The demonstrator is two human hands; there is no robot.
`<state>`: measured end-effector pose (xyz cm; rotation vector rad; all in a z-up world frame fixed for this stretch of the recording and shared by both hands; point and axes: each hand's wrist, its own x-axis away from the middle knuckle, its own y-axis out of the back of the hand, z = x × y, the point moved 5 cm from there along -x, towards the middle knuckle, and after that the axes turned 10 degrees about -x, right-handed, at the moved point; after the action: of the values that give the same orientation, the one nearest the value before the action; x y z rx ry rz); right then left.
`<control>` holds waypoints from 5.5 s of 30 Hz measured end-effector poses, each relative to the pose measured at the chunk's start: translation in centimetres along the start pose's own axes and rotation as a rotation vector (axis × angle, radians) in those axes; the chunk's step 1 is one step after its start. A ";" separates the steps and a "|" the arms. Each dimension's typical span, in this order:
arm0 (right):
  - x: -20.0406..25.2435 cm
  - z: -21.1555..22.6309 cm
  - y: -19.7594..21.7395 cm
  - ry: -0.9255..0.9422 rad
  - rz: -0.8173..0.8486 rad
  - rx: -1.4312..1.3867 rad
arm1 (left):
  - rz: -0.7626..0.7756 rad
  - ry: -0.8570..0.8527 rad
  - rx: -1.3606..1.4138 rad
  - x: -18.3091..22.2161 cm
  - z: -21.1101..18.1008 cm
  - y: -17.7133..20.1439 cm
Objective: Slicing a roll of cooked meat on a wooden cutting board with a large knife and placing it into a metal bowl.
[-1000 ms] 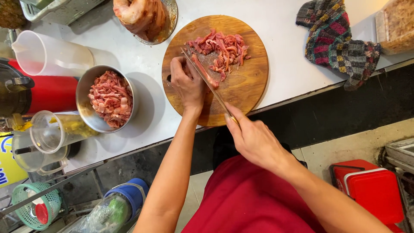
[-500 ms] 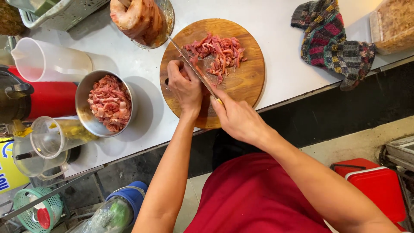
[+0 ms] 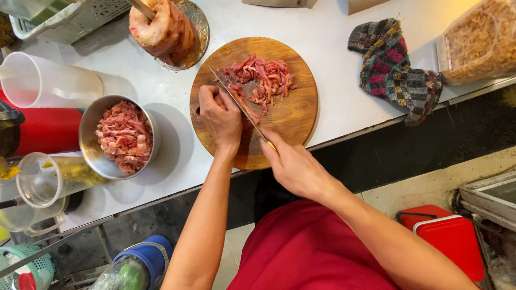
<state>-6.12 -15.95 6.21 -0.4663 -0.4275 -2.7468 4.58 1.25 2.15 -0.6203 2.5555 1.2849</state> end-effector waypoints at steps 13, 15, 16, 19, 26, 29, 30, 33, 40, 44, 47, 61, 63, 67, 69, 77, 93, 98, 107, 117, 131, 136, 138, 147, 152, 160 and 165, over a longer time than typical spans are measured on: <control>1.5 1.5 0.4 -0.185 0.049 0.009 | -0.011 -0.025 -0.013 0.0 0.0 0.1; 2.5 0.8 0.5 -0.317 0.075 0.021 | -0.002 -0.009 0.014 -0.1 -0.1 0.0; 1.4 -0.3 -0.1 -0.319 0.077 0.019 | 0.001 -0.008 0.012 0.0 0.2 0.1; -1.0 -2.1 -0.6 -0.116 0.020 0.049 | 0.004 -0.019 0.025 0.3 0.1 -0.2; 3.1 0.1 0.3 -0.223 0.060 0.064 | -0.028 -0.003 -0.005 -0.2 0.0 0.3; 4.3 -1.1 1.1 -0.308 0.073 0.071 | -0.040 -0.008 0.003 0.2 -0.3 0.0; 4.4 -1.3 1.4 -0.282 0.061 0.065 | -0.046 -0.013 0.007 0.2 -0.3 0.1; 4.5 -1.0 3.1 -0.265 -0.002 0.036 | -0.056 -0.016 0.005 0.2 0.0 0.2; 3.4 0.4 2.7 -0.191 -0.114 -0.001 | -0.027 0.036 0.122 0.5 0.6 0.5; 2.8 1.6 0.8 -0.132 -0.089 0.039 | -0.005 0.062 0.089 0.7 1.3 0.1; 2.5 1.9 0.1 -0.117 -0.068 0.073 | -0.005 0.038 0.046 0.7 1.5 -0.5; -1.0 2.4 0.2 0.040 -0.058 0.042 | -0.007 -0.021 0.076 0.6 0.8 -0.1; 0.5 2.5 0.5 -0.061 -0.009 0.029 | 0.000 0.004 0.057 0.5 0.9 -0.2; 2.5 0.8 0.1 -0.222 0.029 0.030 | 0.019 0.036 0.046 0.4 1.3 -0.3; 0.9 0.6 -0.4 -0.169 0.022 0.043 | 0.027 0.044 0.081 0.5 1.2 -0.2; 1.8 0.3 0.2 -0.088 0.023 0.000 | -0.015 0.013 0.064 0.3 0.4 0.2; 0.1 -0.4 -0.2 -0.138 0.045 -0.007 | -0.009 0.020 0.092 0.3 0.3 0.4; -0.2 0.3 0.0 -0.110 0.046 0.007 | -0.022 -0.010 0.070 0.4 0.3 0.2; -0.4 -1.6 -0.7 -0.077 0.024 0.036 | -0.030 0.004 0.061 0.5 0.3 0.2; 3.4 -0.5 3.3 -0.309 -0.046 0.007 | -0.012 0.073 0.141 0.6 0.7 0.2; 1.6 -0.7 2.4 -0.019 -0.229 -0.038 | 0.298 0.171 0.113 2.1 0.3 4.1; 0.2 1.7 0.6 -0.040 -0.144 -0.035 | 0.337 0.457 0.573 1.8 4.5 5.3; 0.0 1.4 -1.5 -0.303 0.084 -0.212 | 0.288 0.536 0.672 0.8 6.0 6.6; 0.8 -1.3 -0.8 -0.391 -0.156 -0.445 | 0.641 0.323 0.589 -3.1 5.4 3.8; 2.2 0.5 -1.1 -0.370 -0.238 -0.323 | 0.841 -0.131 0.337 -5.0 2.3 1.1; 1.7 4.7 1.4 0.150 -0.266 0.043 | 0.314 -0.340 0.104 -1.1 -1.0 2.7; 1.2 2.0 2.2 -0.126 -0.132 0.150 | -0.015 -0.227 -0.082 2.2 -1.9 1.6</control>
<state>-5.91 -17.57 8.98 -0.5933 -0.7138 -2.7933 1.88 0.03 3.60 -0.4770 2.3213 1.3747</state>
